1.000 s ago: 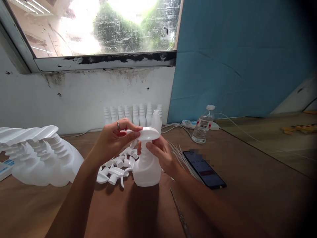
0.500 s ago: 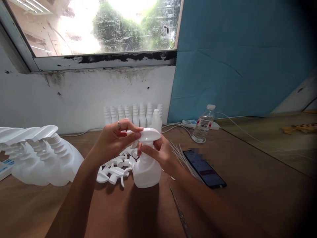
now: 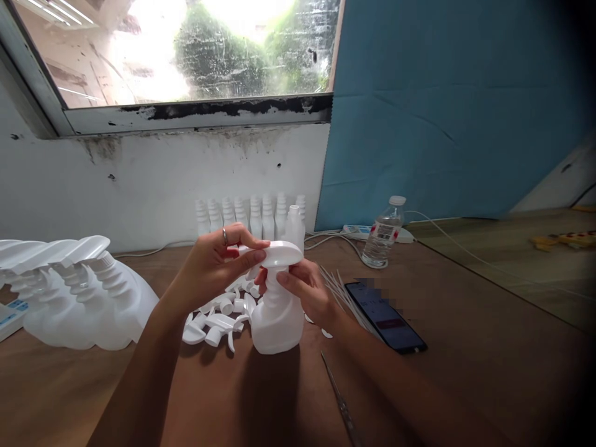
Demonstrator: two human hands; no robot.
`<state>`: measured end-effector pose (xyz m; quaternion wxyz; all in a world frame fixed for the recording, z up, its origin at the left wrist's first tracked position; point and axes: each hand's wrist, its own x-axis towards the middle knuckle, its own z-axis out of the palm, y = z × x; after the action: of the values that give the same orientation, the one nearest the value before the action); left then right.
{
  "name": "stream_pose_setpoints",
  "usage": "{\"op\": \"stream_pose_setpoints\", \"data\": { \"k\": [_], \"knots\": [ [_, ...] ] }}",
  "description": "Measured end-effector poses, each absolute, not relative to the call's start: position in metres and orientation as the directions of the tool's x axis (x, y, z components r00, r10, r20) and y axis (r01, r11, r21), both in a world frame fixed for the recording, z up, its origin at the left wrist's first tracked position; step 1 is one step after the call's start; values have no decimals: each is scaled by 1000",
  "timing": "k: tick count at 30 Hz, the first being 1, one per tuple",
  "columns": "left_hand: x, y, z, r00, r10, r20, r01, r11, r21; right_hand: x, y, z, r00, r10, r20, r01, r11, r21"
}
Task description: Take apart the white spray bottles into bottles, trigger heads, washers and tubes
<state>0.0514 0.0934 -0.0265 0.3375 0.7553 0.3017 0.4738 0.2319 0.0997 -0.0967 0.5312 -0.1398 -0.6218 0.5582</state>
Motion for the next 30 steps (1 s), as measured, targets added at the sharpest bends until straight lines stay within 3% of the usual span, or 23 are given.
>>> {"op": "stream_pose_setpoints", "data": {
  "k": [5, 11, 21, 24, 28, 30],
  "knots": [
    [53, 91, -26, 365, 775, 515, 152, -596, 789, 230, 98, -93, -327, 835, 443, -376, 315, -871],
    [53, 89, -26, 371, 781, 502, 128, -579, 806, 235, 107, -99, -447, 716, 536, -458, 332, -825],
    [54, 86, -28, 386, 769, 509, 160, -599, 785, 233, 101, -91, -388, 791, 473, -301, 376, -876],
    [56, 87, -21, 373, 756, 537, 273, -643, 716, 232, 100, -89, -379, 822, 426, -283, 336, -898],
    [60, 65, -11, 315, 600, 735, 447, -777, 443, 232, 104, -89, -399, 830, 390, -320, 272, -907],
    [57, 39, -22, 253, 584, 771, 397, -789, 468, 233, 106, -90, -420, 818, 392, -341, 259, -904]
  ]
}}
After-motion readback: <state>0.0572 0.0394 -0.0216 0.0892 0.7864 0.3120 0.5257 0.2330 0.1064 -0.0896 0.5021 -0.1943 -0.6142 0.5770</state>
